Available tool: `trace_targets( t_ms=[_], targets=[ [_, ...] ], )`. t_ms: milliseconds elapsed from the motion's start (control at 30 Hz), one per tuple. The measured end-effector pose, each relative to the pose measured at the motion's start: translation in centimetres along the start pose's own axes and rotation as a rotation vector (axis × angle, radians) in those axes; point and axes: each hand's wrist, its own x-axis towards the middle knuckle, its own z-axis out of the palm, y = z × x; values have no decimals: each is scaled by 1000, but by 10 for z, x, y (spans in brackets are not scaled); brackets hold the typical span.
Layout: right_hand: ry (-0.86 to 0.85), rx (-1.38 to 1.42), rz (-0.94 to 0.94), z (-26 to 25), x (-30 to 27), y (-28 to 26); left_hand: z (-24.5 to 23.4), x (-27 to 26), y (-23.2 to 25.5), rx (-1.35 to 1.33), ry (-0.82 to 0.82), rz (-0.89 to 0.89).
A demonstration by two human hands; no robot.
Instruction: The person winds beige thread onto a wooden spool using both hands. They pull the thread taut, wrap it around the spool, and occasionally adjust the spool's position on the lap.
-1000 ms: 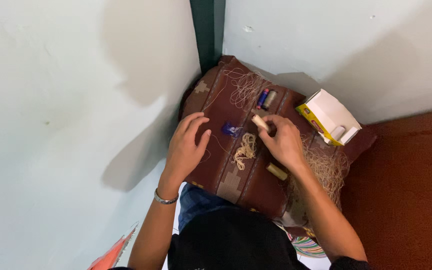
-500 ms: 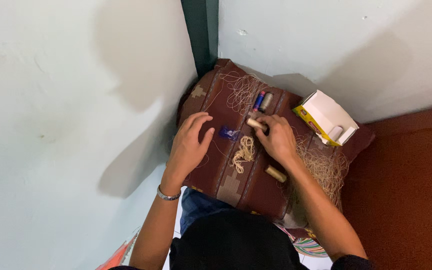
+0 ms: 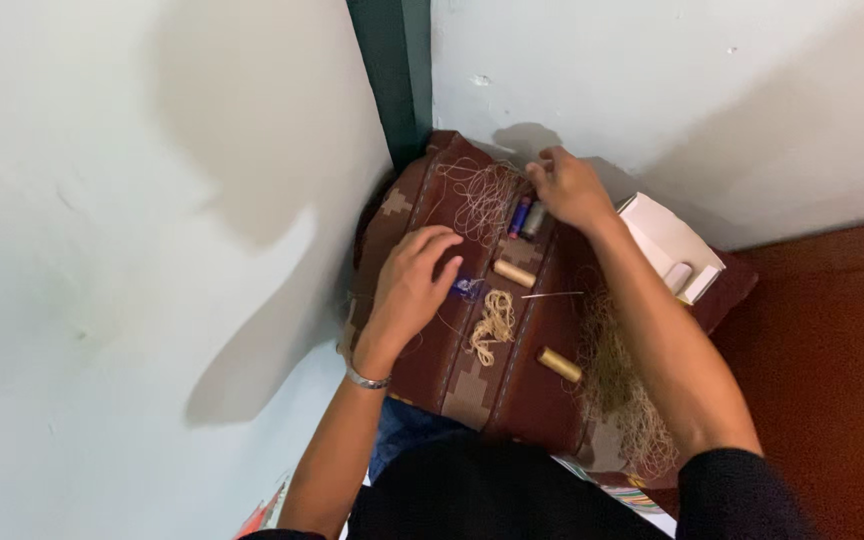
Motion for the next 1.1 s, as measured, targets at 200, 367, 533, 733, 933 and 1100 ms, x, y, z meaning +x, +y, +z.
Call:
trace_targets(
  t_ms=[200, 367, 533, 733, 933, 1100],
  targets=[
    [-287, -102, 267, -2, 57, 7, 22, 12, -9, 56, -19, 66],
    [-364, 40, 312, 4, 80, 16, 35, 22, -16, 132, -86, 116],
    [-412, -81, 146, 10, 96, 29, 37, 22, -20, 114, -153, 76],
    [-400, 153, 118, 14, 104, 38, 41, 22, -23, 143, -202, 55],
    [-327, 273, 116, -3, 94, 16, 42, 20, -24, 138, -196, 57],
    [-274, 316, 8, -21, 81, -3, 40, 20, -24, 122, -198, 34]
  ],
)
